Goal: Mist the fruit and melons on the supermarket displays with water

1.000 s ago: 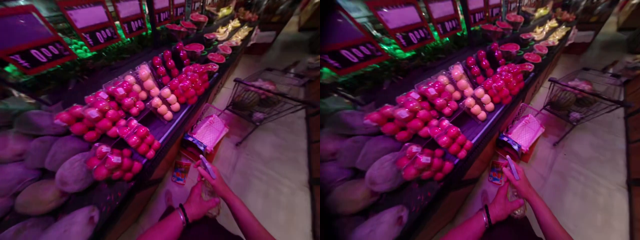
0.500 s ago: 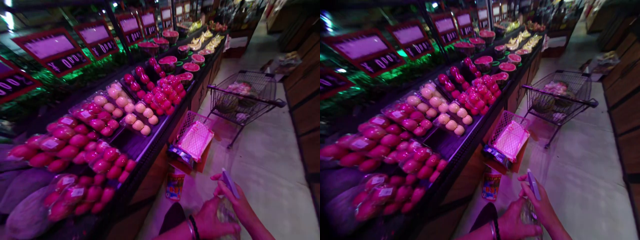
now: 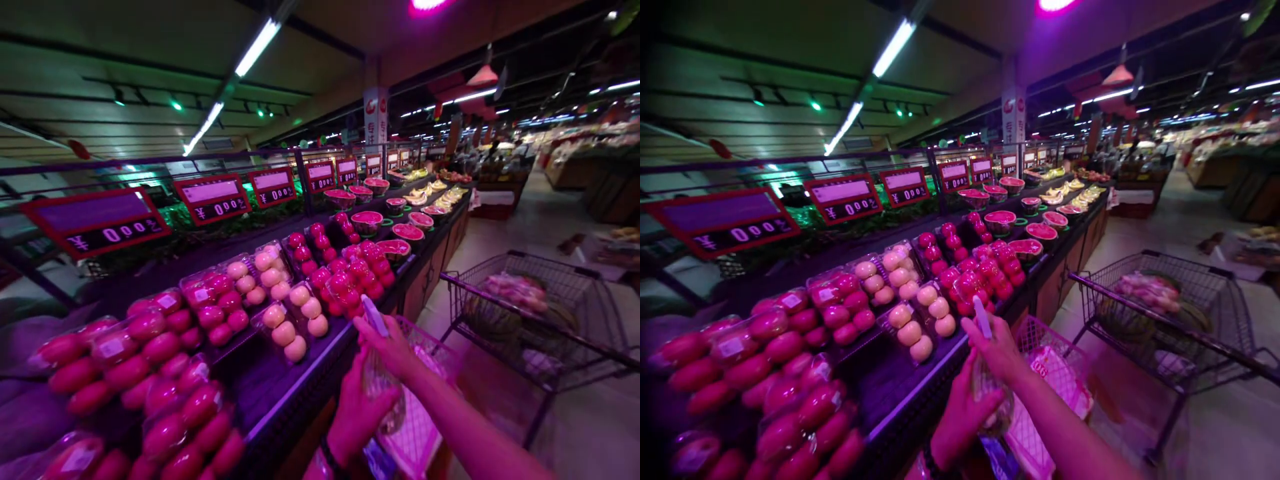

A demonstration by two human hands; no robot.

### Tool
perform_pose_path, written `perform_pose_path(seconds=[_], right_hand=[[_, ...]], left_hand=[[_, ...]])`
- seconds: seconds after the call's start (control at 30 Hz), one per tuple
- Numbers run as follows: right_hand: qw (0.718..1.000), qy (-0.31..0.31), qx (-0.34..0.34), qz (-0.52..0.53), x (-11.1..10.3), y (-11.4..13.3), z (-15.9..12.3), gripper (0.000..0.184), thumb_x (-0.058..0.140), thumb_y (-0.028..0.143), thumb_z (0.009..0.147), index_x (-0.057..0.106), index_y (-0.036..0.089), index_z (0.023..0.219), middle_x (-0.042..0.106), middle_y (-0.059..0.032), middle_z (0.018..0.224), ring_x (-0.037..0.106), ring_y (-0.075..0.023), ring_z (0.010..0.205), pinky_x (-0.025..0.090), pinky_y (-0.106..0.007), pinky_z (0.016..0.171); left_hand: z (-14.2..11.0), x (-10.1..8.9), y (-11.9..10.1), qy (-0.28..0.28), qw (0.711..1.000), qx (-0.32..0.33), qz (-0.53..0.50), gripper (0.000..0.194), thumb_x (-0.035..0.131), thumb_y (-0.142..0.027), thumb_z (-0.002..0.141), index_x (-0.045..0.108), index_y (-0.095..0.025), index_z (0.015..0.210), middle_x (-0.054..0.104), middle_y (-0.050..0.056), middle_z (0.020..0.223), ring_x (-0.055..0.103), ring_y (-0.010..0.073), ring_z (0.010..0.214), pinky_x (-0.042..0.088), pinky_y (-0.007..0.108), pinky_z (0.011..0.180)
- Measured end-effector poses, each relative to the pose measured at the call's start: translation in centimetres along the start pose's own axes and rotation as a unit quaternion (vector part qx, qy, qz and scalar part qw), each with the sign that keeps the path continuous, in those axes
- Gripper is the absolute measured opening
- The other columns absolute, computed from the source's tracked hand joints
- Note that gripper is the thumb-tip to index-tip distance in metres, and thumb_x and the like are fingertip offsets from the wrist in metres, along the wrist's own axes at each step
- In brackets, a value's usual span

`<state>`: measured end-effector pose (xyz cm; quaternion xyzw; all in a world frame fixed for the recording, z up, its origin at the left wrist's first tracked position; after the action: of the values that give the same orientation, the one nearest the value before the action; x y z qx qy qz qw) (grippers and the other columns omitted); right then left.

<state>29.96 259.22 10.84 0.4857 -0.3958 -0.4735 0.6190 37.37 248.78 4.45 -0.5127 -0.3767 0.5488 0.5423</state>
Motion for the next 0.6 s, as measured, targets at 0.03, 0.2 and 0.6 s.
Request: perform_pose_path(seconds=[0.03, 0.2, 0.6], right_hand=[[1.0, 0.001, -0.005, -0.005, 0.3, 0.7, 2.3, 0.052, 0.072, 0.07, 0.097, 0.064, 0.022, 0.077, 0.066, 0.0021, 0.064, 0.065, -0.0165, 0.058, 0.051, -0.029, 0.061], [0.998, 0.069, -0.005, -0.002, 1.7, 3.1, 10.1, 0.053, 0.072, 0.075, 0.092, 0.068, 0.022, 0.089, 0.071, 0.0018, 0.069, 0.068, -0.0173, 0.054, 0.051, -0.029, 0.057], [0.994, 0.111, 0.011, 0.012, -2.7, 2.7, 15.0, 0.061, 0.073, 0.079, 0.089, 0.067, 0.021, 0.072, 0.065, -0.0013, 0.054, 0.062, -0.016, 0.045, 0.047, -0.028, 0.048]], left_hand=[[1.6, -0.8, -0.8, -0.024, 1.0, 0.01, 0.005, 0.09, 0.088, -0.032, 0.083, 0.046, -0.022, 0.161, 0.061, 0.012, 0.166, 0.058, 0.0333, 0.154, 0.043, 0.052, 0.135], [7.1, -2.7, -2.9, -0.126, 0.991, 0.035, 0.011, 0.082, 0.089, -0.035, 0.083, 0.05, -0.02, 0.153, 0.068, 0.012, 0.156, 0.066, 0.0318, 0.143, 0.052, 0.05, 0.126], [12.3, 1.6, -2.6, -0.177, 0.983, 0.046, -0.03, 0.083, 0.087, -0.035, 0.086, 0.047, -0.029, 0.158, 0.065, 0.01, 0.156, 0.066, 0.0323, 0.139, 0.051, 0.05, 0.122]])
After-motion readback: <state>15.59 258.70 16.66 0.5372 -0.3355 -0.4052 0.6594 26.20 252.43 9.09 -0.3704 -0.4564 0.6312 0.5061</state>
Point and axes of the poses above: each hand's wrist, its own z-axis towards the middle knuckle, its own x-axis out of the palm, y = z × x, the point moved 5 cm from there along z, towards the middle knuckle
